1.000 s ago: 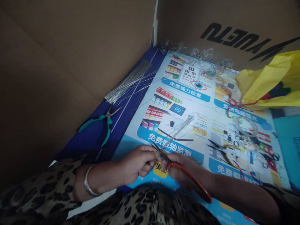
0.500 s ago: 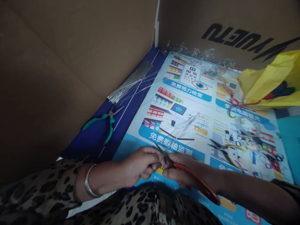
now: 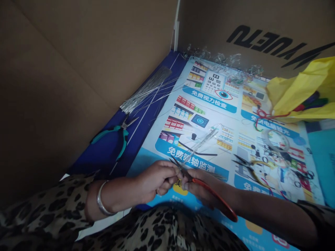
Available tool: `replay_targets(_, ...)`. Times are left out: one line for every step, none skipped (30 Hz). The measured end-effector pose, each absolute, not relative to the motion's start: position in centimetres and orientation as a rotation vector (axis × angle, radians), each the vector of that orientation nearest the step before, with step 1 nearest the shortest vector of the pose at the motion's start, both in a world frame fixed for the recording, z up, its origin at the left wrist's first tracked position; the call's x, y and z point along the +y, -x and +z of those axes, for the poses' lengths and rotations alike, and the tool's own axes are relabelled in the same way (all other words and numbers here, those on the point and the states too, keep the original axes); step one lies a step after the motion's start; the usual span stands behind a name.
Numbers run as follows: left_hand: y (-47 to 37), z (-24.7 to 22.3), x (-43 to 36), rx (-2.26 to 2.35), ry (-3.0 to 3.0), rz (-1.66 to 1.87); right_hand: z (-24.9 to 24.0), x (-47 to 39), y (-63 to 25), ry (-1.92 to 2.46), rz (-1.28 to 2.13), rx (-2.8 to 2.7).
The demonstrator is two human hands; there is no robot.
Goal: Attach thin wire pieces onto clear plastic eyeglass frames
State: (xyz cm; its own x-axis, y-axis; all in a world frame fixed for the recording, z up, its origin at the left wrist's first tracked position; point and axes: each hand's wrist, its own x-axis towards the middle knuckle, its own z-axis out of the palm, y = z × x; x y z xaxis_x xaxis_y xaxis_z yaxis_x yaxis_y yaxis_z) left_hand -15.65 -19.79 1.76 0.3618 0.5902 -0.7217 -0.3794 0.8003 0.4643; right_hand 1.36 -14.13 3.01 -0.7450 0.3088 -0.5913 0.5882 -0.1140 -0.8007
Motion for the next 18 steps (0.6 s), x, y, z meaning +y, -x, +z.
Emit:
replay_targets(15.66, 1.70, -19.76, 1.021, -0.230, 0.631, 3.10, -14.07, -1.30, -1.019, -1.942, 1.934)
replay_targets(15.67, 1.64, -19.74, 1.017, -0.225, 0.632, 3.22, -14.01, -1.23, -1.025, -1.927, 1.931)
replay_targets(15.68, 1.58, -19.73, 1.012, -0.222, 0.634, 3.35, -13.96, -1.16, -1.027, -1.919, 1.929)
replay_targets(15.69, 1.52, -19.73, 1.008, -0.219, 0.636, 3.46, -13.93, -1.10, -1.032, -1.919, 1.929)
replay_targets(15.70, 1.47, -19.73, 1.006, -0.216, 0.639, 3.54, -13.93, -1.05, -1.037, -1.925, 1.928)
replay_targets(15.72, 1.43, -19.73, 1.005, -0.212, 0.639, 3.56, -13.96, -1.03, -1.043, -1.936, 1.927)
replay_targets(15.74, 1.41, -19.73, 1.004, -0.210, 0.641, 3.52, -14.02, -1.05, -1.049, -1.944, 1.924)
replay_targets(15.76, 1.39, -19.72, 0.999, -0.207, 0.644, 3.41, -14.11, -1.11, -1.060, -1.943, 1.923)
replay_targets(15.80, 1.37, -19.68, 0.992, -0.204, 0.650, 3.25, -14.23, -1.20, -1.075, -1.937, 1.923)
replay_targets(15.84, 1.37, -19.64, 0.984, -0.200, 0.657, 3.05, -14.36, -1.33, -1.088, -1.933, 1.920)
replay_targets(15.89, 1.36, -19.59, 0.973, -0.198, 0.663, 2.86, -14.49, -1.47, -1.100, -1.932, 1.908)
replay_targets(15.94, 1.35, -19.53, 0.964, -0.199, 0.666, 2.70, -14.60, -1.60, -1.115, -1.936, 1.888)
replay_targets(15.98, 1.33, -19.47, 0.957, -0.201, 0.666, 2.62, -14.68, -1.71, -1.127, -1.945, 1.860)
replay_targets(16.02, 1.30, -19.44, 0.954, -0.205, 0.661, 2.63, -14.73, -1.78, -1.136, -1.957, 1.821)
replay_targets(16.06, 1.27, -19.43, 0.954, -0.210, 0.658, 2.73, -14.73, -1.81, -1.144, -1.967, 1.769)
replay_targets(16.08, 1.23, -19.45, 0.955, -0.218, 0.654, 2.92, -14.70, -1.82, -1.161, -1.968, 1.705)
replay_targets(16.11, 1.19, -19.52, 0.952, -0.230, 0.649, 3.19, -14.62, -1.81, -1.178, -1.972, 1.637)
replay_targets(16.14, 1.16, -19.63, 0.946, -0.246, 0.640, 3.52, -14.52, -1.81, -1.190, -1.985, 1.577)
